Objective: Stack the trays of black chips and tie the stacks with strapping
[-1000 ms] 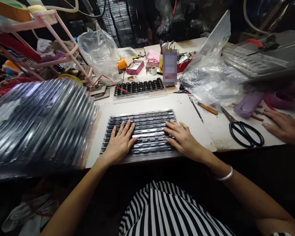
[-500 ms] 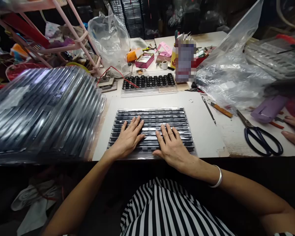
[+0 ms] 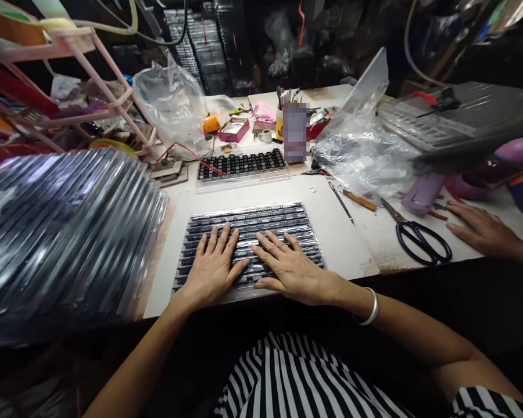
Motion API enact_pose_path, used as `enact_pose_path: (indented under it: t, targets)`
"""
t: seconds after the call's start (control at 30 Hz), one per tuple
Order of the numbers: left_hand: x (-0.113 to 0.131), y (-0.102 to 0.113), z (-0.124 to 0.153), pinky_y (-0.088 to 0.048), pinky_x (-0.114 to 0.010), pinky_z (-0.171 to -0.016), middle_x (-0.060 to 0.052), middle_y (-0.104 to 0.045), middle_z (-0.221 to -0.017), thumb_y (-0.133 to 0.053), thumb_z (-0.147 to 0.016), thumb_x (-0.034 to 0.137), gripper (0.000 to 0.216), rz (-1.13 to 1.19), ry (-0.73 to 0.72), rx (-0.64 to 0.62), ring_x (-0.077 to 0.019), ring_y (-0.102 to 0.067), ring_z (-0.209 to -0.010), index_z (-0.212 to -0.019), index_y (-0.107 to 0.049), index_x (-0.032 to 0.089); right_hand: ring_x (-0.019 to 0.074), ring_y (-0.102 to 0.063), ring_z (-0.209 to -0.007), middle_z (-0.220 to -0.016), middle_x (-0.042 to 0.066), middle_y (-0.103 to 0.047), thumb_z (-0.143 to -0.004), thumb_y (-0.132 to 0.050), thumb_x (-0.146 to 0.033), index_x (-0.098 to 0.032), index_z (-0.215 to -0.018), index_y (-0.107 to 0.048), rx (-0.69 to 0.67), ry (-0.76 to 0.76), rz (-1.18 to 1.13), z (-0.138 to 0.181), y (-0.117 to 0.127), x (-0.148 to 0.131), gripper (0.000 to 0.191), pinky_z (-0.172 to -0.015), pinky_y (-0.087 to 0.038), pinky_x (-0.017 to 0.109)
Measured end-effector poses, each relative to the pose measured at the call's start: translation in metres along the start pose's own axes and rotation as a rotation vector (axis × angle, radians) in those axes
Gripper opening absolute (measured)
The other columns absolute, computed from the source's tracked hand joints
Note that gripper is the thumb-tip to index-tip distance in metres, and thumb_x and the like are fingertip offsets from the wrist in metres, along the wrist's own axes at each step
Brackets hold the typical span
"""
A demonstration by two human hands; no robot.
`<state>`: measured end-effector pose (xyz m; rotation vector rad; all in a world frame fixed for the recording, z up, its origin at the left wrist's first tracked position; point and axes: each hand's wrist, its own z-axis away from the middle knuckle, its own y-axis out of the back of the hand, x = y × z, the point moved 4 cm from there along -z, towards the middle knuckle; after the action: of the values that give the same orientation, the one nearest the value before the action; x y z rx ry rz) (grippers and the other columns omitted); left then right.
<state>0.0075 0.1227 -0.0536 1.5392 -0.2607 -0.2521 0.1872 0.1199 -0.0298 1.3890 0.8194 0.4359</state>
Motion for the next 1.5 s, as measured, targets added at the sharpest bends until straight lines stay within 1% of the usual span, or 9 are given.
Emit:
enact_pose_path:
  t: [0.23, 0.6, 0.73, 0.87, 1.03, 1.2, 1.3, 1.37, 1.5]
  targets:
    - [-0.002, 0.002, -0.001, -0.012, -0.053, -0.112, -0.011, -0.011, -0.155, -0.032, -0.078, 0.074, 0.091, 0.033, -0.025, -0.037, -0.0323, -0.002, -0.142, -0.147, -0.017, 0.016, 0.0313, -0.010, -0.141, -0.153, 0.015, -0.016, -0.091, -0.026, -0.062, -0.016, -0.145, -0.029, -0.005, -0.098, 0.111, -0.008, -0.003, 0.046, 0.071, -0.110, -0.012, 0.056]
    - [-0.004, 0.002, -0.001, -0.008, -0.050, -0.114, -0.009, -0.008, -0.155, -0.030, -0.083, 0.069, 0.084, 0.126, -0.015, -0.058, -0.0283, -0.002, -0.142, -0.147, -0.017, 0.017, 0.0354, -0.009, -0.141, -0.153, 0.016, -0.016, -0.091, -0.025, -0.062, -0.017, -0.145, -0.030, 0.058, -0.195, 0.176, 0.001, -0.010, 0.062, 0.071, -0.110, -0.016, 0.052]
    - [-0.035, 0.001, 0.006, -0.008, -0.046, -0.115, -0.004, -0.019, -0.154, -0.023, -0.094, 0.051, 0.059, 0.299, 0.066, -0.091, -0.0210, -0.009, -0.142, -0.144, -0.028, 0.021, 0.0337, -0.011, -0.141, -0.153, 0.016, -0.017, -0.093, -0.026, -0.056, -0.018, -0.145, -0.030, 0.066, -0.190, 0.203, 0.001, -0.012, 0.062, 0.065, -0.110, -0.018, 0.051]
    - [-0.077, 0.005, 0.029, -0.011, -0.042, -0.115, -0.007, -0.022, -0.153, -0.037, -0.089, 0.054, 0.063, 0.710, 0.214, -0.007, -0.0235, -0.013, -0.142, -0.139, -0.039, 0.016, 0.0333, -0.011, -0.141, -0.153, 0.015, -0.019, -0.093, -0.025, -0.055, -0.019, -0.145, -0.031, 0.074, -0.198, 0.230, 0.002, -0.016, 0.063, 0.063, -0.110, -0.019, 0.051]
    - [-0.110, 0.015, 0.057, -0.039, -0.043, -0.103, -0.013, -0.043, -0.143, -0.049, -0.083, 0.056, 0.067, 1.185, 0.497, 0.186, -0.0259, -0.056, -0.116, -0.139, -0.040, 0.020, 0.0339, -0.015, -0.140, -0.151, 0.016, -0.024, -0.094, -0.026, -0.051, -0.018, -0.143, -0.035, 0.143, -0.152, 0.249, 0.003, -0.022, 0.065, 0.059, -0.108, -0.023, 0.051]
    - [-0.088, 0.020, 0.043, -0.034, -0.045, -0.106, -0.013, -0.056, -0.131, -0.046, -0.084, 0.050, 0.055, 0.982, 0.547, 0.276, -0.0273, -0.052, -0.119, -0.126, -0.054, 0.015, 0.0379, -0.022, -0.137, -0.148, 0.019, -0.030, -0.092, -0.042, -0.041, -0.016, -0.138, -0.044, 0.155, -0.187, 0.231, 0.002, -0.019, 0.061, 0.053, -0.107, -0.025, 0.053]
    - [-0.071, 0.008, 0.034, -0.017, -0.058, -0.109, -0.019, -0.042, -0.141, -0.052, -0.077, 0.048, 0.061, 0.837, 0.522, 0.361, -0.0373, -0.031, -0.133, -0.123, -0.056, 0.009, 0.0354, -0.025, -0.136, -0.147, 0.016, -0.031, -0.092, -0.043, -0.033, -0.019, -0.137, -0.046, 0.121, -0.229, 0.143, 0.002, -0.014, 0.058, 0.047, -0.106, -0.028, 0.052]
    - [-0.074, -0.009, 0.029, -0.026, -0.060, -0.104, -0.019, -0.043, -0.141, -0.042, -0.079, 0.050, 0.064, 0.562, 0.538, 0.322, -0.0386, -0.038, -0.129, -0.127, -0.054, 0.010, 0.0311, -0.026, -0.137, -0.147, 0.011, -0.033, -0.093, -0.041, -0.027, -0.022, -0.134, -0.049, 0.155, -0.248, 0.059, -0.001, -0.011, 0.059, 0.043, -0.108, -0.028, 0.051]
    - [-0.101, -0.030, 0.017, -0.036, -0.049, -0.103, -0.018, -0.050, -0.135, -0.029, -0.080, 0.054, 0.071, 0.457, 0.459, 0.327, -0.0336, -0.047, -0.124, -0.126, -0.056, 0.007, 0.0294, -0.027, -0.137, -0.145, 0.004, -0.038, -0.092, -0.036, -0.020, -0.023, -0.130, -0.054, 0.251, -0.384, -0.086, 0.001, -0.007, 0.064, 0.042, -0.108, -0.029, 0.051]
